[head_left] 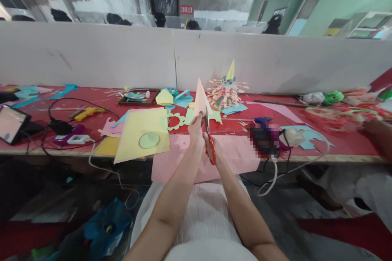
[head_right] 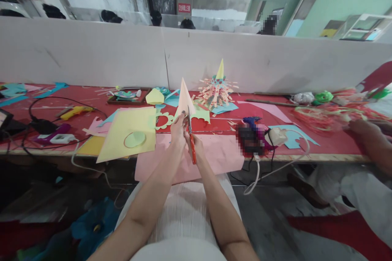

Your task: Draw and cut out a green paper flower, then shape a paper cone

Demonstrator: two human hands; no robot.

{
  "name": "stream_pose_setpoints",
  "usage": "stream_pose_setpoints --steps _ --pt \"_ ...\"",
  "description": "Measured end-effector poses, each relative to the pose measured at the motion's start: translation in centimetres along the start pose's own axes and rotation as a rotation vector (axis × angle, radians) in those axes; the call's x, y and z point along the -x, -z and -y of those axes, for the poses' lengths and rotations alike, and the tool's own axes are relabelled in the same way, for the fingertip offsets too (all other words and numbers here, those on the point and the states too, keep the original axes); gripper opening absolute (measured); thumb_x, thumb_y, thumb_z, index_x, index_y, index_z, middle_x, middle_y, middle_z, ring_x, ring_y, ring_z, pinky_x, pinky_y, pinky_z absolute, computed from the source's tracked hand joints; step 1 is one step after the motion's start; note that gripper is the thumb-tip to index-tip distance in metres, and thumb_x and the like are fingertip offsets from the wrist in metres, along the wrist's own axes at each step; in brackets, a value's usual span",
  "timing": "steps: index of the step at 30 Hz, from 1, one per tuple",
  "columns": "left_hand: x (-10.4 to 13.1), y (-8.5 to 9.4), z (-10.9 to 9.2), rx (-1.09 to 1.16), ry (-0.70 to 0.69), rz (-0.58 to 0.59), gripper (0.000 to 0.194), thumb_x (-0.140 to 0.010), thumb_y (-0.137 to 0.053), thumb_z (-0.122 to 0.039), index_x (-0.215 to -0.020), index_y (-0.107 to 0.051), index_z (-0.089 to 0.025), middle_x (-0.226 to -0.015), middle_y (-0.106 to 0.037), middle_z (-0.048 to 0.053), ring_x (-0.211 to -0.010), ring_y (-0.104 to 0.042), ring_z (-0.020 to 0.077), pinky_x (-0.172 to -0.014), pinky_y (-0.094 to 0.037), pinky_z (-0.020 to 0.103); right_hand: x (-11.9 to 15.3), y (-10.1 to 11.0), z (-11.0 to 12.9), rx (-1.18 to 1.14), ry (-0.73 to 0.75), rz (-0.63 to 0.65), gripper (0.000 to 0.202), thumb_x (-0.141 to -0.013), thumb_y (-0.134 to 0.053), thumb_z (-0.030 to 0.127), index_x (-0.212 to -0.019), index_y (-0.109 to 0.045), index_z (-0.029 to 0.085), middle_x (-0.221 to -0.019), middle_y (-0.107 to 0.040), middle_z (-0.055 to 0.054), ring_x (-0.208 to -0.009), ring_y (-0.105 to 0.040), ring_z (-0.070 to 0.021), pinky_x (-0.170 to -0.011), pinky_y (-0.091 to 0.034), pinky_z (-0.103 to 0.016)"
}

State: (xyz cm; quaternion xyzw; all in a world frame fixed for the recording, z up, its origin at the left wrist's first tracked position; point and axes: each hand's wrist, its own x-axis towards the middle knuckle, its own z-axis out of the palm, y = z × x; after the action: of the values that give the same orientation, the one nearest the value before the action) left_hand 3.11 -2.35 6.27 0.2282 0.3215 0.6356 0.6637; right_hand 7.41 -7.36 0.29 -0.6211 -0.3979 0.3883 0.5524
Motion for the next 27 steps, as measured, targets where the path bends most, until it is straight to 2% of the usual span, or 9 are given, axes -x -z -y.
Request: stream_pose_setpoints --steps 14,27 --pt "-0.85 0.46 0.62 -0.042 -0.021 0.038 0.025 -0.058 -0.076 -0.04 -0.064 -0.065 -0.019 -0.073 -0.065 0.0 -0.076 -0.061 0.0124 -0.077 -0.043 0.024 0.67 -0.08 0.93 -0.024 -0.019 -0.007 0.05 -0.072 -0.048 0.07 -0.066 -0.045 0.021 -0.044 -0.038 0.006 -0.037 -0.037 -0.0095 -0.033 -0.03 -0.021" --pt "-0.27 0.17 0.28 0.024 0.016 0.032 0.019 -0.06 -0.075 -0.033 -0.068 -0.066 -0.018 -0.078 -0.068 0.003 -0.086 -0.064 0.0169 -0.086 -0.044 0.029 0.54 0.06 0.62 0.031 0.029 -0.016 0.047 -0.075 -0.047 0.066 -0.066 -0.045 0.021 -0.044 -0.035 0.007 -0.035 -0.036 -0.0094 -0.032 -0.029 -0.022"
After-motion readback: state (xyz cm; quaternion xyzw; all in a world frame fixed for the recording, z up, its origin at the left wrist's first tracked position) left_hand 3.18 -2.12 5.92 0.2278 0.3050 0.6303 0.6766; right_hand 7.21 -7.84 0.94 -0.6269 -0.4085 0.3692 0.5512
